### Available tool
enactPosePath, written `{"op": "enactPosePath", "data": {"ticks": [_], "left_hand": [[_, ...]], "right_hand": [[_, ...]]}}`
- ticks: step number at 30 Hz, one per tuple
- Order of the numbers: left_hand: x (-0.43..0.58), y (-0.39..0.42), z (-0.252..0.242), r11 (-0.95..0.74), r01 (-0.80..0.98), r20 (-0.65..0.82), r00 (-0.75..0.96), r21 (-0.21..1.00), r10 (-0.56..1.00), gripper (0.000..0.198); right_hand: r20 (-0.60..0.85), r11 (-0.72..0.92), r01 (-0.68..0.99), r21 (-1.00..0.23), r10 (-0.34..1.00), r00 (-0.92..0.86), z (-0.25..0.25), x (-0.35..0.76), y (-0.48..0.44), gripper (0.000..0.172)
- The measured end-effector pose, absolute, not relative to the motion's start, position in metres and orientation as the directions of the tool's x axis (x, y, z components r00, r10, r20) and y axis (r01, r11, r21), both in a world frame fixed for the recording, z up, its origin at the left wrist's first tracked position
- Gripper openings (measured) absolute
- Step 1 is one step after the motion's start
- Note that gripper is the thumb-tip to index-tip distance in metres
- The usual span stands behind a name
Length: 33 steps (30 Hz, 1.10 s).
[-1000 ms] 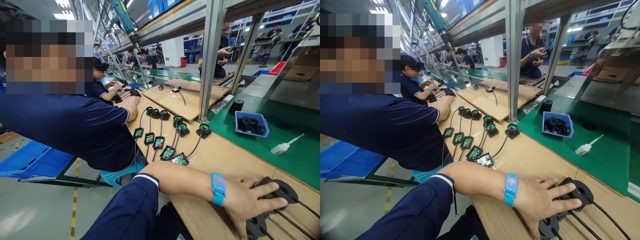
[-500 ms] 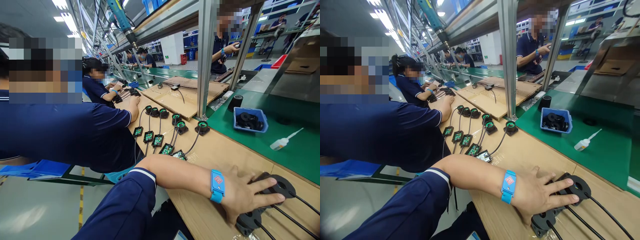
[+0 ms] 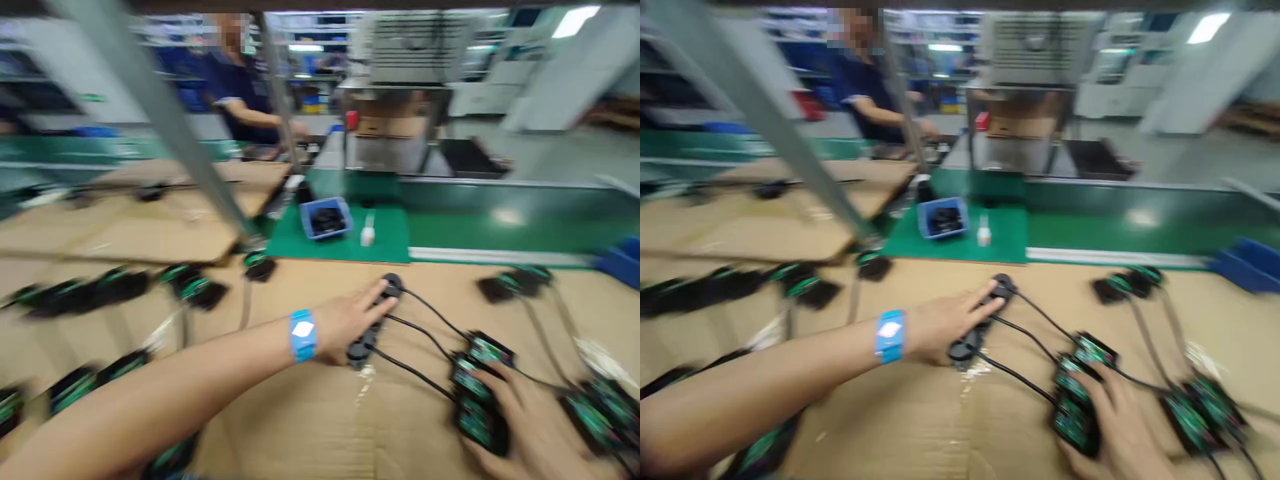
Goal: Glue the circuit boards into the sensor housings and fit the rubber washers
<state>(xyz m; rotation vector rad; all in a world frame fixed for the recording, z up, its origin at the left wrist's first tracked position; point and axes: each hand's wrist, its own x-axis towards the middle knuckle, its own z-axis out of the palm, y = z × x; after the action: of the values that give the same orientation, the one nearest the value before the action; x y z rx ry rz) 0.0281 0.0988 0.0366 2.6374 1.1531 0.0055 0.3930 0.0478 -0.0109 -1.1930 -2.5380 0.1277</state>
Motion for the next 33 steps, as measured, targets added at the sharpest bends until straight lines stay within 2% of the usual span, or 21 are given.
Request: {"op": "enactPosePath", "data": {"ticks": [1, 3, 6, 9, 12, 14, 17, 22, 24, 26, 28, 31, 33], "left_hand": [[0.026, 0.109, 0.035, -0.671, 0.707, -0.097, 0.701, 0.222, 0.706, 0.134], [0.027, 0.132, 0.033, -0.73, 0.657, -0.123, 0.754, 0.188, 0.646, 0.134], [0.042, 0.16, 0.036, -0.792, 0.594, -0.18, 0.802, 0.139, 0.57, 0.139], [0.067, 0.179, 0.044, -0.839, 0.54, -0.243, 0.825, 0.069, 0.511, 0.145], [0.088, 0.2, 0.049, -0.867, 0.498, -0.271, 0.838, 0.019, 0.475, 0.141], [0.097, 0.213, 0.049, -0.871, 0.49, -0.254, 0.844, 0.008, 0.473, 0.134], [0.108, 0.227, 0.047, -0.865, 0.502, -0.206, 0.844, -0.023, 0.495, 0.122], [0.126, 0.218, 0.049, -0.792, 0.605, -0.032, 0.793, -0.08, 0.609, 0.087], [0.127, 0.2, 0.051, -0.732, 0.674, 0.045, 0.738, -0.093, 0.674, 0.081], [0.119, 0.174, 0.052, -0.699, 0.708, 0.09, 0.706, -0.098, 0.703, 0.098], [0.1, 0.137, 0.052, -0.692, 0.716, 0.1, 0.698, -0.094, 0.709, 0.114], [0.056, 0.061, 0.049, -0.641, 0.765, 0.101, 0.644, -0.067, 0.758, 0.105], [0.017, 0.001, 0.047, -0.541, 0.841, 0.202, 0.527, 0.019, 0.825, 0.093]], "right_hand": [[0.263, 0.575, 0.783, -0.238, 0.814, -0.518, -0.009, 0.396, 0.033, 0.069], [0.155, 0.435, 0.85, -0.296, 0.9, -0.407, -0.005, 0.394, 0.015, 0.077], [0.128, 0.284, 0.891, -0.355, 0.958, -0.255, 0.001, 0.386, 0.005, 0.077], [0.146, 0.213, 0.898, -0.385, 0.975, -0.168, 0.007, 0.385, -0.001, 0.073], [0.157, 0.162, 0.909, -0.384, 0.982, -0.109, 0.01, 0.387, -0.004, 0.074], [0.133, 0.117, 0.932, -0.344, 0.988, -0.075, 0.008, 0.388, -0.001, 0.082], [0.119, 0.062, 0.973, -0.222, 0.992, -0.036, -0.001, 0.387, 0.005, 0.092], [0.329, -0.003, 1.0, -0.015, 0.944, 0.008, -0.02, 0.384, 0.014, 0.078], [0.457, 0.02, 1.0, 0.006, 0.889, -0.021, -0.022, 0.381, 0.013, 0.075], [0.573, 0.113, 0.992, -0.052, 0.817, -0.063, -0.021, 0.378, 0.011, 0.076], [0.612, 0.339, 0.927, -0.163, 0.771, -0.175, -0.022, 0.37, 0.008, 0.071], [0.537, 0.671, 0.637, -0.379, 0.72, -0.439, -0.026, 0.346, 0.001, 0.049], [0.397, 0.712, 0.33, -0.619, 0.647, -0.651, -0.026, 0.319, -0.009, 0.037]]}}
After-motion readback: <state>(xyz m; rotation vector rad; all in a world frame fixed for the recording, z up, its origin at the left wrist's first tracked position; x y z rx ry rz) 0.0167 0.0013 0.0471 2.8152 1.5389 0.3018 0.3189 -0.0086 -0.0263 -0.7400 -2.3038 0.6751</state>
